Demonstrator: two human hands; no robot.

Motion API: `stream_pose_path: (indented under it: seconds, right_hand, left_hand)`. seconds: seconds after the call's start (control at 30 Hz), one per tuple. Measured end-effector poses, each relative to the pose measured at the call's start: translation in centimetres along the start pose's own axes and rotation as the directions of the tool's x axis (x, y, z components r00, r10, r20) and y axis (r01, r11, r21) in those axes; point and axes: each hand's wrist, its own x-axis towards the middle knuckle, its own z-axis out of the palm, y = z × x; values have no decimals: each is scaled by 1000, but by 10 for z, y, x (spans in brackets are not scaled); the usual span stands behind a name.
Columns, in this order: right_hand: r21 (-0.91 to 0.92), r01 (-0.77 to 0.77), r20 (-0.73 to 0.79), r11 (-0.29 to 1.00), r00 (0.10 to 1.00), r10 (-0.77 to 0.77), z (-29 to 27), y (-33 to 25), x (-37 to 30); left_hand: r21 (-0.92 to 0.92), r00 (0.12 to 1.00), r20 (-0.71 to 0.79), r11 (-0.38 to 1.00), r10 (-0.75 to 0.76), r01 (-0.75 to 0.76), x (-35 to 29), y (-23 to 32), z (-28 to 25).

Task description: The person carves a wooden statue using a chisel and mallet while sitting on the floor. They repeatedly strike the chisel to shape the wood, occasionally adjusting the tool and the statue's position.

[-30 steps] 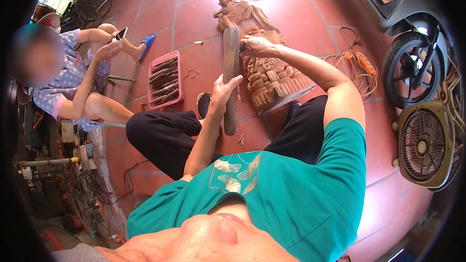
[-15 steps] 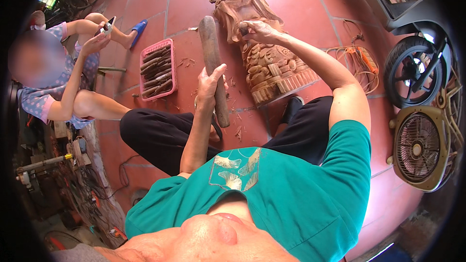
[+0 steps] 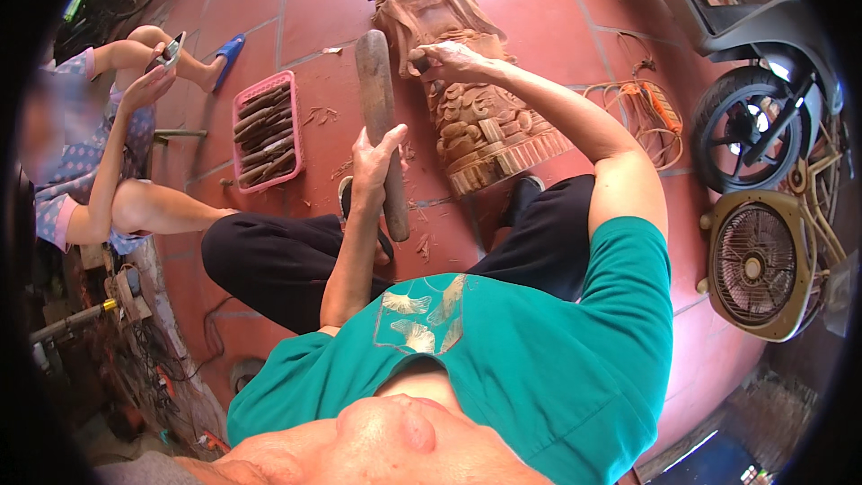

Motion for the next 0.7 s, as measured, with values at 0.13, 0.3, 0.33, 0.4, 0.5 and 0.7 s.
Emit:
stream_pose_path:
  seconds: [0.13, 0.3, 0.33, 0.4, 0.5, 0.7]
  right_hand:
    - [-11, 40, 25, 999, 999, -40, -4, -1, 2]
    - [-89, 1, 61, 996, 998, 4, -5, -12, -1]
    - [-63, 1, 51, 998, 999, 2, -3, -13, -3]
    - [-10, 3, 33, 1000, 999, -3, -1, -13, -5]
    - [-57, 20, 61, 998, 998, -16, 0, -13, -4]
    - [-40, 59, 72, 997, 996, -56, 1, -17, -2]
  left_hand:
    - [21, 1000, 0, 1000, -12, 12, -3, 7, 3]
    - [39, 1000, 0, 999, -1, 1, -4, 5, 3]
    - [29, 1000, 3, 1000, 9, -9, -2, 3, 4]
    - [24, 1000, 6, 999, 29, -30, -2, 3, 5]
    - [41, 995, -6, 994, 99, -99, -8, 9, 11]
    - [296, 961, -63, 925, 268, -239, -6, -3, 14]
